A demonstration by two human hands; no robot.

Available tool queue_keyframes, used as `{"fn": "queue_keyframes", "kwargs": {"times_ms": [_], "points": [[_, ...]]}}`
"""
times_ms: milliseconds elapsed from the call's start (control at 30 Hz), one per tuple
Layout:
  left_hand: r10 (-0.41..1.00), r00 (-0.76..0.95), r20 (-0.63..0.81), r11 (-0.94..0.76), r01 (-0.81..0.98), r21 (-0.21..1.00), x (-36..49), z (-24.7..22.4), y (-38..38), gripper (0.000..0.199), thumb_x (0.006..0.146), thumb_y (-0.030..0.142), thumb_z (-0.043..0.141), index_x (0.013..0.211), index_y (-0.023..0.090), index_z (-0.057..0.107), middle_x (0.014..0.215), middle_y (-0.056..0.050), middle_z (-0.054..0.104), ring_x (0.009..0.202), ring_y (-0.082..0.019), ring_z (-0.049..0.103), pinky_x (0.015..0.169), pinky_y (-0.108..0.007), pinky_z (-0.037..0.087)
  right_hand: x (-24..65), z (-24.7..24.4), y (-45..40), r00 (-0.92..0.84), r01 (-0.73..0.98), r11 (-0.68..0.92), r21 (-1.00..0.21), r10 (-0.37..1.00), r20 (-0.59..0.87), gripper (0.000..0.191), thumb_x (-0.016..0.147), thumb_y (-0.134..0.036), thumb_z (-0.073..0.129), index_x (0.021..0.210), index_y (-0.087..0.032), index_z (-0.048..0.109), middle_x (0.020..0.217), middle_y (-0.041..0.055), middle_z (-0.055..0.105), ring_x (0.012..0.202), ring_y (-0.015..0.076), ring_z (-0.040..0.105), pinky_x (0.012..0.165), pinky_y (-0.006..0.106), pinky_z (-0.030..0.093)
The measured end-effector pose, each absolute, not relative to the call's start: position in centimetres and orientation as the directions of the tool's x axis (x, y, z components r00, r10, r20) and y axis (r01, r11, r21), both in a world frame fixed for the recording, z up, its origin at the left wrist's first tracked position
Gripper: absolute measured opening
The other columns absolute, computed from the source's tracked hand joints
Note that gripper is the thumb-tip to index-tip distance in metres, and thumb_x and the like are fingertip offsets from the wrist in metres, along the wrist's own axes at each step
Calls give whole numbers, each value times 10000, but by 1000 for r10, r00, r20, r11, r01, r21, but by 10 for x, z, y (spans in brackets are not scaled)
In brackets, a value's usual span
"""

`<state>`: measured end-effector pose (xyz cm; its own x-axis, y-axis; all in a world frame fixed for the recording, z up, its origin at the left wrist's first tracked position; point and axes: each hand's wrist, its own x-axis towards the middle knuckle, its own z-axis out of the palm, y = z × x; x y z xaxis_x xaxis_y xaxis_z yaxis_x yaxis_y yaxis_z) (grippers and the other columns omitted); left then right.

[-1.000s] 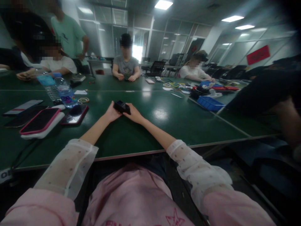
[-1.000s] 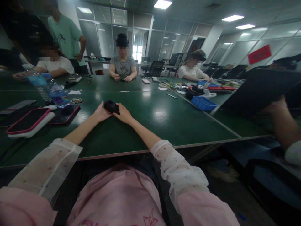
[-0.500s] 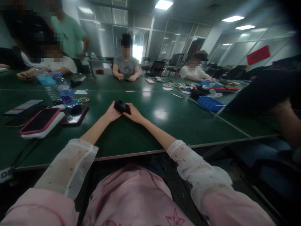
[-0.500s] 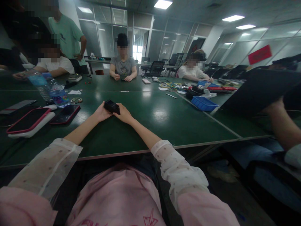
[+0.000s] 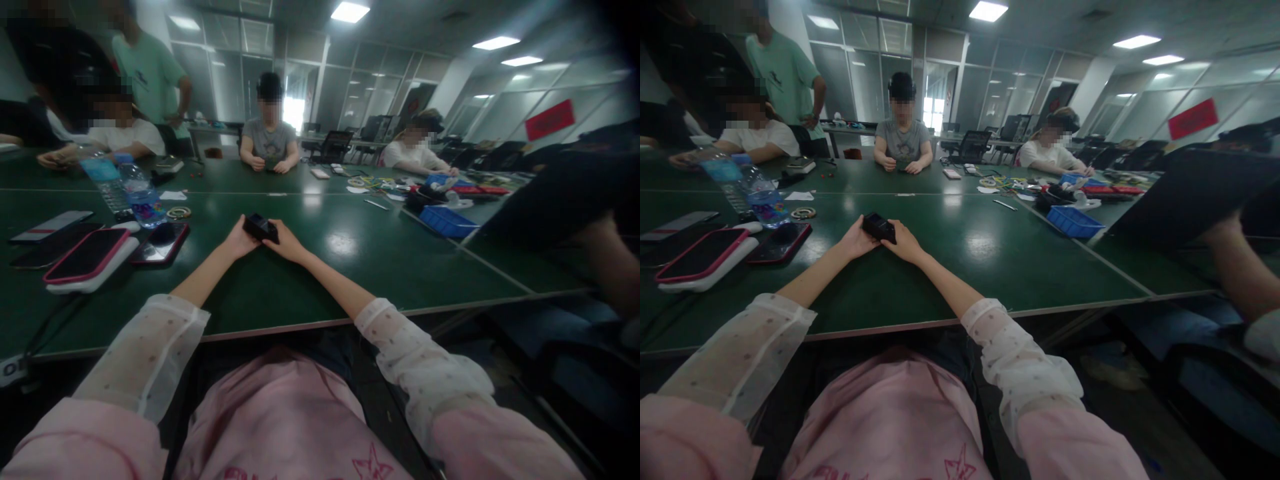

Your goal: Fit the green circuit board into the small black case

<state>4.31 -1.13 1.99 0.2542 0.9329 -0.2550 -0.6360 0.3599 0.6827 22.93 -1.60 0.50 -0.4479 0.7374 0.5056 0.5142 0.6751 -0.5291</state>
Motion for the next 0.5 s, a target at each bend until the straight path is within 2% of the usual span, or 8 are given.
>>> {"fn": "queue_keyframes", "kwargs": {"times_ms": [333, 500], "points": [[935, 235, -267, 356, -621, 699, 44, 20, -10, 653, 1021, 599, 303, 1476, 167, 484, 1083, -154, 740, 915, -268, 717, 857, -359, 550, 229, 3, -13, -454, 512, 675, -532, 738, 499, 663, 832, -305, 714, 1401, -159, 407, 1385, 199, 555, 1293, 307, 565, 1092, 528, 454], [932, 254, -259, 362, -629, 687, 42, 18, -10, 630, 1017, 597, 311, 1475, 197, 477, 1062, -140, 739, 903, -267, 719, 850, -358, 552, 230, 4, -14, -448, 503, 683, -530, 730, 516, 653, 828, -307, 723, 1393, -173, 423, 1367, 184, 577, 1269, 311, 586, 1080, 528, 465]]}}
